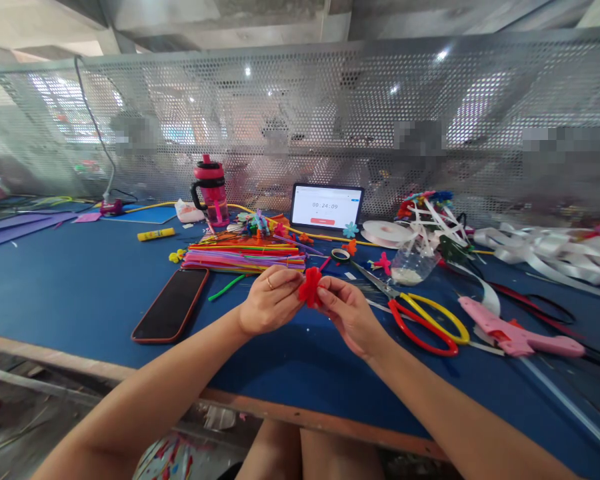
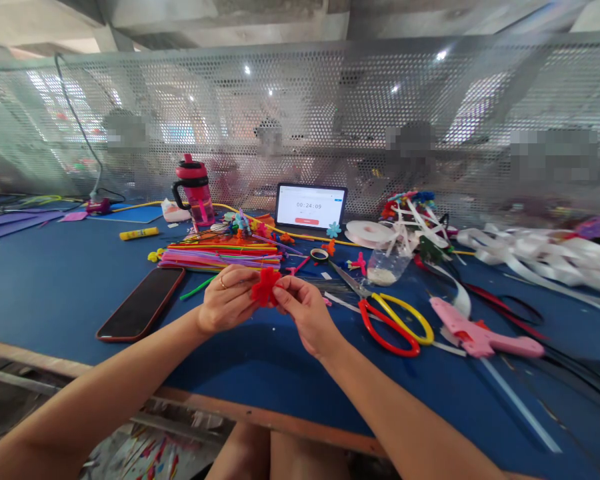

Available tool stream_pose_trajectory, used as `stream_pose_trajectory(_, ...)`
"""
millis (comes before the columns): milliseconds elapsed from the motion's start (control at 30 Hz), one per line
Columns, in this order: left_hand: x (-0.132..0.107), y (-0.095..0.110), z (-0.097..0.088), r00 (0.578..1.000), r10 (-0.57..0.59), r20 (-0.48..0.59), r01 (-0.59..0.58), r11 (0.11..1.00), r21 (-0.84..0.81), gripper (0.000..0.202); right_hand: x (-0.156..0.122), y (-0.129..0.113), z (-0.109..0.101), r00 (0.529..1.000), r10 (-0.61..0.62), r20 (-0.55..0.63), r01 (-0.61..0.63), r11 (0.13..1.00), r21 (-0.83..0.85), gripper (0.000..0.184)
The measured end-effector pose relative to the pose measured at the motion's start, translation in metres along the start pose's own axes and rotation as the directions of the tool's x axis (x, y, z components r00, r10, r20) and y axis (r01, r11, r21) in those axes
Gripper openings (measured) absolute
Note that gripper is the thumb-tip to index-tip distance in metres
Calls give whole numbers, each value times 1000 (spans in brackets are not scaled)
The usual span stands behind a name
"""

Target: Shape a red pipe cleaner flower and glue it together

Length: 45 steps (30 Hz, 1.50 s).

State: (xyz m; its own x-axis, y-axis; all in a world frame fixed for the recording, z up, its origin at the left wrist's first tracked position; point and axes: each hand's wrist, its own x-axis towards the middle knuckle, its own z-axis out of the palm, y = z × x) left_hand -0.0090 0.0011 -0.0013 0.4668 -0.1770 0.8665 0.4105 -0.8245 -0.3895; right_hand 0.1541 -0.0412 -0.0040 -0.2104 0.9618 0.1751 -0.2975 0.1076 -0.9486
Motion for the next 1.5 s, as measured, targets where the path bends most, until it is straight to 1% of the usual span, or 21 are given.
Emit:
stream_pose_trajectory(167,0,-2,-1,999,-37,8,37,999,1,4,2,-3,-3,1000,-20,-3,20,999,-35,21)
stream_pose_trajectory(267,1,-3,-2,1000,-30,6,30,1000,4,4,3,-6,-3,999,-54,8,54,998,-34,18)
stream_pose_trajectory(467,1,-3,-3,1000,-22,11,21,1000,10,2,0,-8,-2,998,25,52,-25,1000,-9,21)
stream_pose_trajectory(967,-1,-2,-1,1000,-28,15,28,999,-32,4,2,-14,-5,993,18,115,-6,995,-101,22)
stream_pose_trajectory(1167,3,0,-1,995,-98,-7,97,992,-78,4,4,-16,-8,991,26,131,-12,994,-107,21)
stream_pose_trajectory(1300,4,0,0,997,-69,-18,68,995,-68,5,2,-17,-7,991,22,135,-6,992,-123,23)
stream_pose_trajectory(1500,1,0,1,999,-42,0,42,995,-87,5,3,-16,-9,989,8,145,11,991,-134,23)
